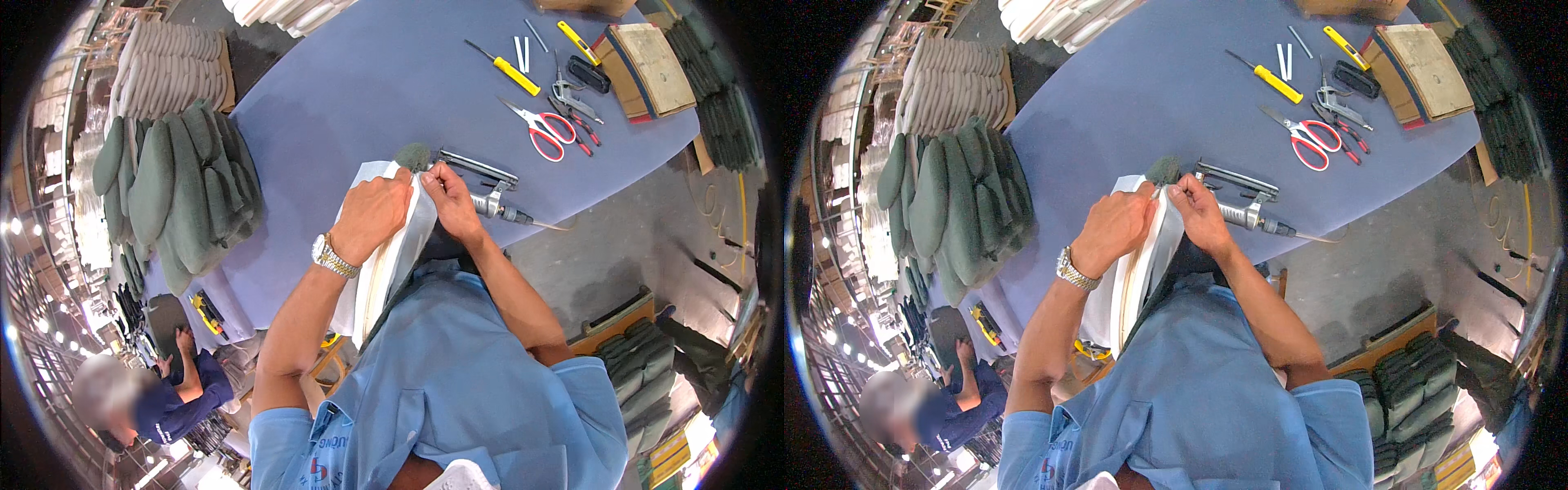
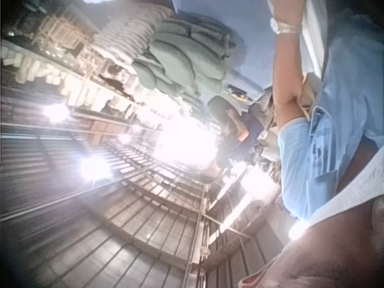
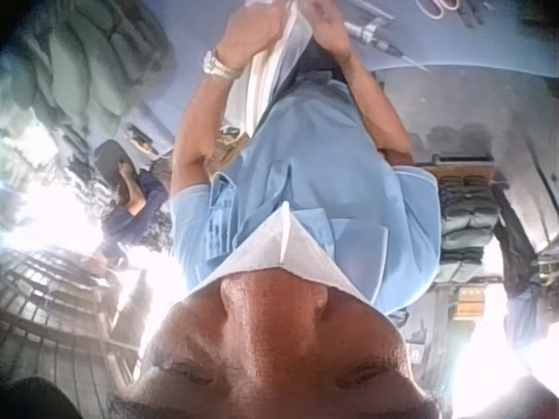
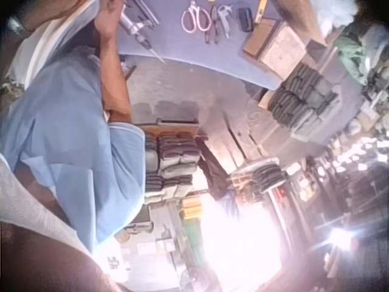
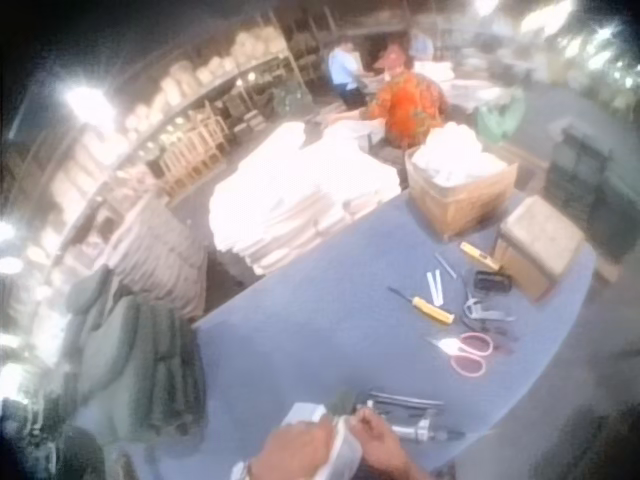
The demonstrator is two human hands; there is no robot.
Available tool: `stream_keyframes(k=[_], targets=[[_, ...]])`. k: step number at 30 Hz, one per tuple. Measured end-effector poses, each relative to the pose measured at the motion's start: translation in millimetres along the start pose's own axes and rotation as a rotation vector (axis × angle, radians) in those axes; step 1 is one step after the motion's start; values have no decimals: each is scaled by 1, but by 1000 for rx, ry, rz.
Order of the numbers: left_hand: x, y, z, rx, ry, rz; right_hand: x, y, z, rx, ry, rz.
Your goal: The person wraps a green fabric cover around a white cushion core, folds the edges, and secures them with a staple gun. They repeatedly trim excess fabric with a utility knife and reposition the cushion to staple different sides.
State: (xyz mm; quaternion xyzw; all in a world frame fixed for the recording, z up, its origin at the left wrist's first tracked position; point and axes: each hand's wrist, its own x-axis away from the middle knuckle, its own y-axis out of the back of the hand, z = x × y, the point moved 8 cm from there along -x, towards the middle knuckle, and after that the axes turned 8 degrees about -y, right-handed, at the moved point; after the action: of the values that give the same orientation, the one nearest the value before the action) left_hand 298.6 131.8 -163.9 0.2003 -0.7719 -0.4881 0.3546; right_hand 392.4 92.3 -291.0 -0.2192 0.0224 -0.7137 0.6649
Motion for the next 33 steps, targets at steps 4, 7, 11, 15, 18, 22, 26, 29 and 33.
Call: stream_keyframes(k=[4, 7, 11, 15, 18, 22, 26, 29, 33], targets=[[1, -4, 1, -14, -1, 26, 5, -1, 6, -26, -3, -4], [4, -4, 1, 4, -21, 12, 7, 0, 5, -10, 14, 4], [8, -4, 6, 71, -52, -55, 9, 3, 2, -5, 43, 12], [7, -4, 8, 153, -80, -91, 10, 12, -4, 31, -2, -26], [10, -6, 9, 195, -75, -120, 11, 13, -5, 30, 30, -30], [10, -6, 8, 204, -56, -164, 12, 12, -18, -149, -86, 2], [9, -7, 3, 144, -40, -170, 7, 15, -29, -235, -62, 6], [7, -6, -2, 85, -32, -172, 7, 12, -28, -283, -46, 13], [8, -8, -1, 67, -22, -186, 8, 13, -24, -270, -34, 15]])
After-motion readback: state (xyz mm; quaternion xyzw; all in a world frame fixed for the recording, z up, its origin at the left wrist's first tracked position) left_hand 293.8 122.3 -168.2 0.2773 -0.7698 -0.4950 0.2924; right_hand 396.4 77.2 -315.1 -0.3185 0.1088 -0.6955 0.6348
